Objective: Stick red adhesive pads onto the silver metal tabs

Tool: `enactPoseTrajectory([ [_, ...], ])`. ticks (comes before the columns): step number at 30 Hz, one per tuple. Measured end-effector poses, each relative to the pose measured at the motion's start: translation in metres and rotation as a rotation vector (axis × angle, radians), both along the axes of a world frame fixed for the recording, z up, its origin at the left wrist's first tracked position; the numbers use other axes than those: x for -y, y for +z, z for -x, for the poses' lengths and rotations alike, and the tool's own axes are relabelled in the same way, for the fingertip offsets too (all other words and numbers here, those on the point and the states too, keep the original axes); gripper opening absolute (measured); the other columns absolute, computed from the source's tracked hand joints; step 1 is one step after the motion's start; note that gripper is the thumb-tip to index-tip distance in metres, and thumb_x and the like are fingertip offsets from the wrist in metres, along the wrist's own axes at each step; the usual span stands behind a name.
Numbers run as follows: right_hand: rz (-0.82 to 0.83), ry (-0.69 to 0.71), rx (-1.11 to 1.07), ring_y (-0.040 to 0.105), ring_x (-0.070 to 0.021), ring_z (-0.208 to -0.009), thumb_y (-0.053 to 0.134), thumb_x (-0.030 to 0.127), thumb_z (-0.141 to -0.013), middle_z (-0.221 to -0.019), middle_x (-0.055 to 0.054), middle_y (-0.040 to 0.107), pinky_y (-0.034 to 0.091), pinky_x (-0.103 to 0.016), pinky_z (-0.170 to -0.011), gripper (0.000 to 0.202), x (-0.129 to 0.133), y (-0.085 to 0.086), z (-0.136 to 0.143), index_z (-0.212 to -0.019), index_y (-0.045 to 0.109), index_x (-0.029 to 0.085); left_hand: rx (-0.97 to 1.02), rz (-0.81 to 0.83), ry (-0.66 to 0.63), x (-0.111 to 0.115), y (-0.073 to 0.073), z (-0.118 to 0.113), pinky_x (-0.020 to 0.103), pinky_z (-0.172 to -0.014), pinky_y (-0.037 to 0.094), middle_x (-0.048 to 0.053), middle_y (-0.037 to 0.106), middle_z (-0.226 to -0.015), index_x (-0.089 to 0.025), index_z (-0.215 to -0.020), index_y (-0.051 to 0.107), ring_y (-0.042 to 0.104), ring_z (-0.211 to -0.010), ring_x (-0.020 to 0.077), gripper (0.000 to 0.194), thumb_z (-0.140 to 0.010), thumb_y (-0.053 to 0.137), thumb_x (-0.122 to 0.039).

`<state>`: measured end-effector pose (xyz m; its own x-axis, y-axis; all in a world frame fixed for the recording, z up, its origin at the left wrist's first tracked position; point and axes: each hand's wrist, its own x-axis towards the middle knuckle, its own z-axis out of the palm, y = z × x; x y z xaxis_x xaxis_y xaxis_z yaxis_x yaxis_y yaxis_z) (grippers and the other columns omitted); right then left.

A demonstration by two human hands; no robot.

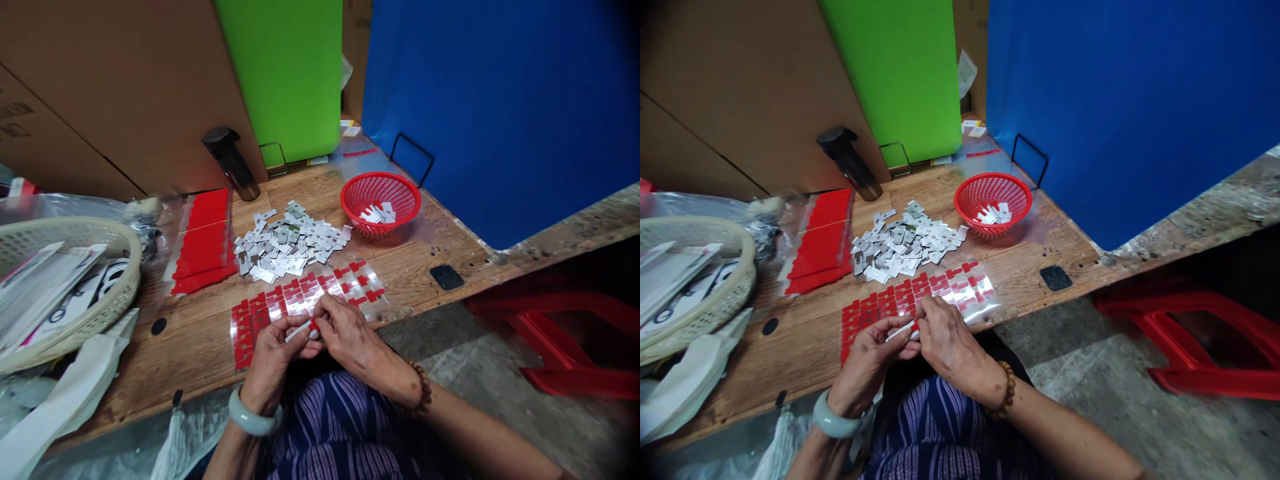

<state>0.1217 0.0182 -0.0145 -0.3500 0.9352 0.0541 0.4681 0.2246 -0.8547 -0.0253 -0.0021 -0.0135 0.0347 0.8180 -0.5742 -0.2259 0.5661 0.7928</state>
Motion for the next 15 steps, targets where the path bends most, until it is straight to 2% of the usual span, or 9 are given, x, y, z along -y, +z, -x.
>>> enactPoseTrajectory([
  [7,-0.091,-0.021,0.159,0.049,-0.0172,-0.083,0.039,0.006,-0.084,-0.087,-0.005,0.054,0.038,-0.031,-0.081,0.015,0.008,0.0,0.005,-0.089,0.05,0.016,-0.042,-0.044,-0.002,0.004,-0.005,0.002,0.022,-0.062,0.054,0.007,0.071,-0.072,-0.008,-0.101,0.058,0.067,-0.061,0.0135,0.04,-0.068,0.072,-0.024],
  [15,-0.151,-0.093,0.312,0.049,-0.0206,-0.086,0.041,0.011,-0.086,-0.087,-0.005,0.057,0.036,-0.038,-0.085,0.016,0.014,-0.012,0.01,-0.088,0.054,0.019,-0.063,-0.031,0.053,0.002,0.002,-0.005,0.023,-0.059,0.054,0.007,0.071,-0.07,-0.007,-0.096,0.059,0.067,-0.057,0.0146,0.042,-0.062,0.075,-0.027],
])
